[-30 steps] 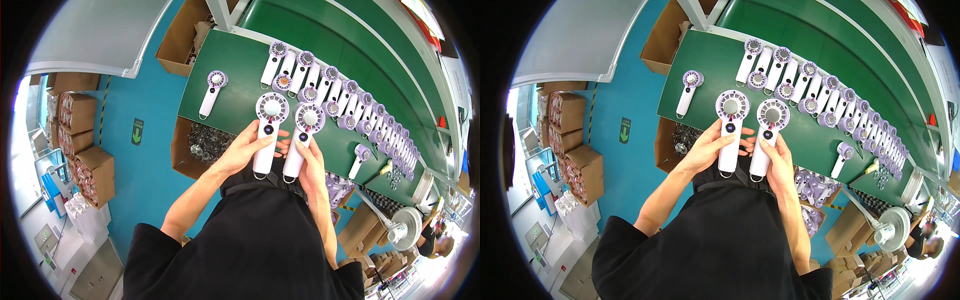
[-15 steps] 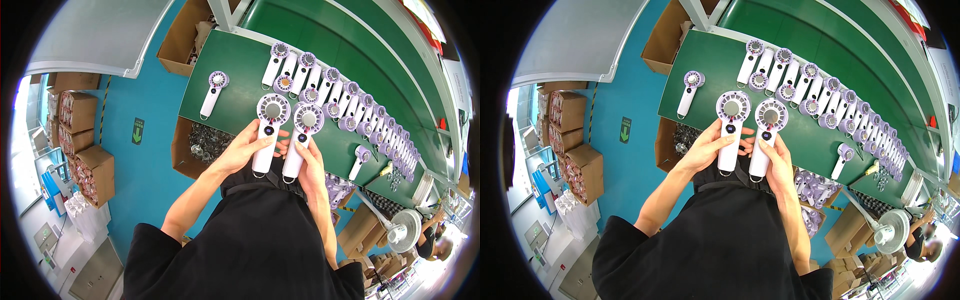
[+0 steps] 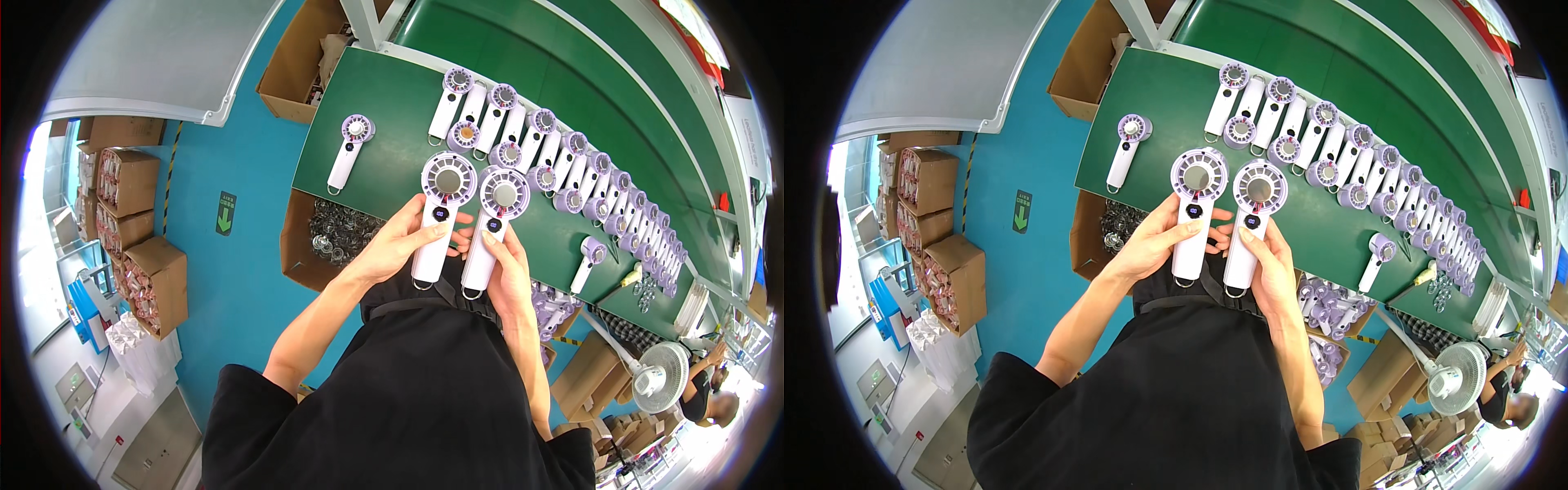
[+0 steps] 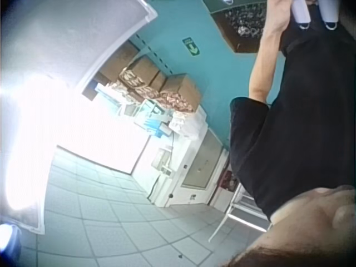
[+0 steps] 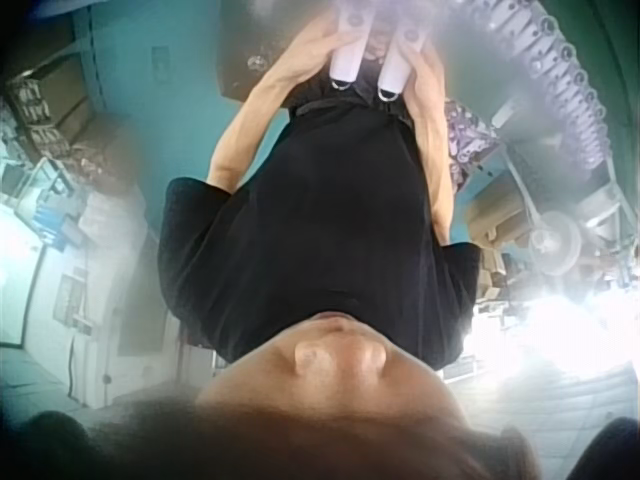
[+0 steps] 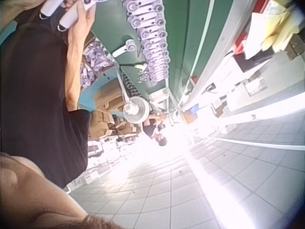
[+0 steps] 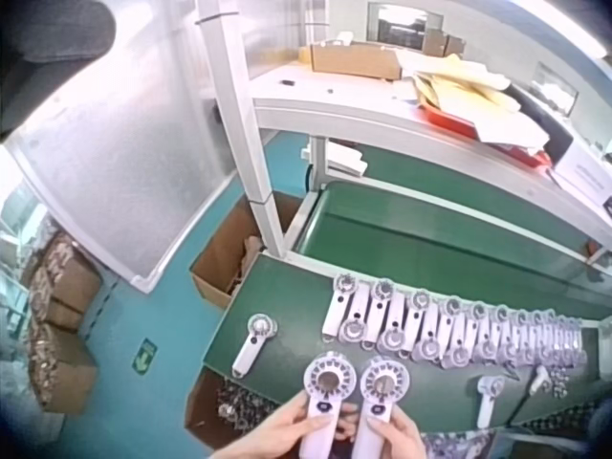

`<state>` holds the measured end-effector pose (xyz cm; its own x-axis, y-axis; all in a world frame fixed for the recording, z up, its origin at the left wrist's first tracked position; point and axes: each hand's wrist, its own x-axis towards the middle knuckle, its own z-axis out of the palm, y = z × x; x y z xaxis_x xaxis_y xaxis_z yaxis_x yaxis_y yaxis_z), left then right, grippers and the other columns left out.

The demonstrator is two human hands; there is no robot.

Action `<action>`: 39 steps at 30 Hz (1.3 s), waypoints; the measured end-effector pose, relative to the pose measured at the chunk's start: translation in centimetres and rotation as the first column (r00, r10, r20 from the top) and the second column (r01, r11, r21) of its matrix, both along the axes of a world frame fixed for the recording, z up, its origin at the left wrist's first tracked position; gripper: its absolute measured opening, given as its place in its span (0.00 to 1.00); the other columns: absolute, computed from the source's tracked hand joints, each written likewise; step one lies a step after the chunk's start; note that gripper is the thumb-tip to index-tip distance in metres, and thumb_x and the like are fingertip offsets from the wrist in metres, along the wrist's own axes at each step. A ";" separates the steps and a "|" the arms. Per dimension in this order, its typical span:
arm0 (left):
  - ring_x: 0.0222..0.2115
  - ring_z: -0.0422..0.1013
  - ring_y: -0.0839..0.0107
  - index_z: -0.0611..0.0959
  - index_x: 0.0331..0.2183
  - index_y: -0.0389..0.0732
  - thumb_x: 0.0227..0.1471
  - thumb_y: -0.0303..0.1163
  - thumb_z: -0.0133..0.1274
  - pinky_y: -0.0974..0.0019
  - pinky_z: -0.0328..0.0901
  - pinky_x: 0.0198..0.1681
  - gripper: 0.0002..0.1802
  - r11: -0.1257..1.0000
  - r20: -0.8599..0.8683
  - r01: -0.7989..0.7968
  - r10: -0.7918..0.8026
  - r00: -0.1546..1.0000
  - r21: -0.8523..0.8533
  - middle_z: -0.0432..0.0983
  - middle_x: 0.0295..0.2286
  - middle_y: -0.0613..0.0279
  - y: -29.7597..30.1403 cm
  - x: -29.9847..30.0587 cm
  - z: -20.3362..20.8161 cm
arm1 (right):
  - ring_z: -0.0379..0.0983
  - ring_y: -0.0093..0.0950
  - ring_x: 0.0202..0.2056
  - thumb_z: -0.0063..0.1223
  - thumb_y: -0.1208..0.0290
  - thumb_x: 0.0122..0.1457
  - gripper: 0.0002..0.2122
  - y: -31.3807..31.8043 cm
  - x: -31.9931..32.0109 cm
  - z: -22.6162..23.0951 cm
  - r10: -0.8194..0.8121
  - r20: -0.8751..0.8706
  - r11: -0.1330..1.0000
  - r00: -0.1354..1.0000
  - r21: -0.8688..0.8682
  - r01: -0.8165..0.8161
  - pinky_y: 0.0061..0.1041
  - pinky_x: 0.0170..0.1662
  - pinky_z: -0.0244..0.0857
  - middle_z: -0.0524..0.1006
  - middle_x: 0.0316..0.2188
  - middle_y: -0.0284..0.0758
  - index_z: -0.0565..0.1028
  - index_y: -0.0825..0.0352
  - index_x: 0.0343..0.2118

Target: Assembling and inspecting portable handheld fans at an electronics factory workbench.

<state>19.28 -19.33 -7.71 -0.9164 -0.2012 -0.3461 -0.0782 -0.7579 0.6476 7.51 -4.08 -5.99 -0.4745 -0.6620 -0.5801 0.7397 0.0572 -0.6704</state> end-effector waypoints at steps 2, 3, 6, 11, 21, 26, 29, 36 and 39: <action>0.42 0.74 0.59 0.57 0.55 0.33 0.60 0.27 0.44 0.57 0.71 0.47 0.24 1.000 0.003 0.005 -0.005 1.000 -0.006 0.69 0.48 0.42 0.0 -0.1 0.1 | 0.75 0.26 0.35 0.49 0.72 0.61 0.13 0.1 0.0 0.0 -0.006 0.003 1.000 1.000 -0.001 0.006 0.25 0.43 0.69 0.77 0.36 0.38 0.68 0.70 0.47; 0.42 0.74 0.59 0.57 0.55 0.33 0.60 0.27 0.43 0.57 0.71 0.47 0.24 1.000 0.002 0.004 -0.004 1.000 -0.007 0.69 0.48 0.42 0.1 -0.1 0.1 | 0.75 0.26 0.35 0.49 0.72 0.61 0.13 0.1 0.0 0.0 -0.010 0.004 1.000 1.000 -0.001 0.010 0.25 0.43 0.69 0.77 0.36 0.38 0.68 0.70 0.47; 0.43 0.74 0.58 0.57 0.55 0.33 0.60 0.27 0.43 0.57 0.71 0.47 0.24 1.000 0.000 0.008 -0.008 1.000 -0.012 0.69 0.49 0.41 0.1 0.0 0.0 | 0.75 0.26 0.35 0.49 0.72 0.61 0.14 0.1 0.1 -0.1 -0.010 0.003 1.000 1.000 0.005 0.010 0.25 0.43 0.69 0.77 0.36 0.38 0.68 0.70 0.48; 0.41 0.74 0.61 0.59 0.53 0.33 0.60 0.29 0.44 0.58 0.72 0.45 0.22 1.000 0.014 0.000 0.000 1.000 -0.013 0.70 0.47 0.44 0.0 0.0 0.1 | 0.74 0.25 0.34 0.48 0.71 0.61 0.14 -0.1 0.3 -0.1 -0.005 -0.001 1.000 1.000 0.017 0.005 0.25 0.41 0.70 0.77 0.36 0.38 0.67 0.70 0.48; 0.20 0.71 0.77 0.65 0.39 0.33 0.45 0.34 0.65 0.73 0.67 0.22 0.28 0.835 0.438 -0.048 0.335 0.834 -0.548 0.74 0.24 0.59 -4.1 -0.3 -15.5 | 0.71 0.19 0.25 0.58 0.62 0.57 0.16 -3.6 0.7 -11.8 0.103 -0.190 0.948 0.976 0.317 -0.039 0.19 0.29 0.66 0.74 0.25 0.31 0.67 0.68 0.39; 0.28 0.75 0.58 0.73 0.35 0.30 0.44 0.39 0.64 0.61 0.68 0.33 0.25 0.475 0.428 0.170 0.511 0.745 -0.863 0.77 0.28 0.48 -6.3 -0.1 -19.6 | 0.72 0.20 0.33 0.63 0.60 0.53 0.23 -5.4 0.8 -17.7 0.128 -0.238 0.942 0.963 0.332 -0.044 0.22 0.36 0.66 0.76 0.35 0.34 0.70 0.70 0.46; 0.34 0.72 0.48 0.76 0.36 0.30 0.43 0.41 0.63 0.54 0.65 0.39 0.25 0.387 0.421 0.226 0.551 0.720 -0.894 0.75 0.30 0.44 -6.9 0.2 -20.6 | 0.73 0.23 0.35 0.63 0.62 0.51 0.24 -6.8 1.1 -19.5 0.197 -0.250 0.929 0.948 0.357 -0.099 0.24 0.39 0.67 0.77 0.36 0.37 0.70 0.73 0.46; 0.40 0.66 0.47 0.74 0.41 0.28 0.46 0.37 0.62 0.54 0.62 0.46 0.27 0.185 0.346 0.295 0.603 0.719 -0.937 0.70 0.36 0.42 -6.9 -0.2 -20.2 | 0.76 0.48 0.40 0.65 0.60 0.45 0.29 -10.7 2.1 -20.4 0.444 -0.463 0.770 0.767 0.635 -0.063 0.39 0.45 0.68 0.77 0.36 0.52 0.61 0.74 0.42; 0.39 0.68 0.47 0.73 0.45 0.26 0.47 0.41 0.60 0.53 0.63 0.43 0.30 0.078 0.269 0.280 0.604 0.750 -0.957 0.70 0.37 0.41 -7.2 0.3 -20.2 | 0.74 0.48 0.42 0.65 0.63 0.45 0.28 -11.7 2.2 -20.4 0.416 -0.496 0.807 0.762 0.588 -0.058 0.40 0.46 0.67 0.75 0.38 0.52 0.63 0.74 0.42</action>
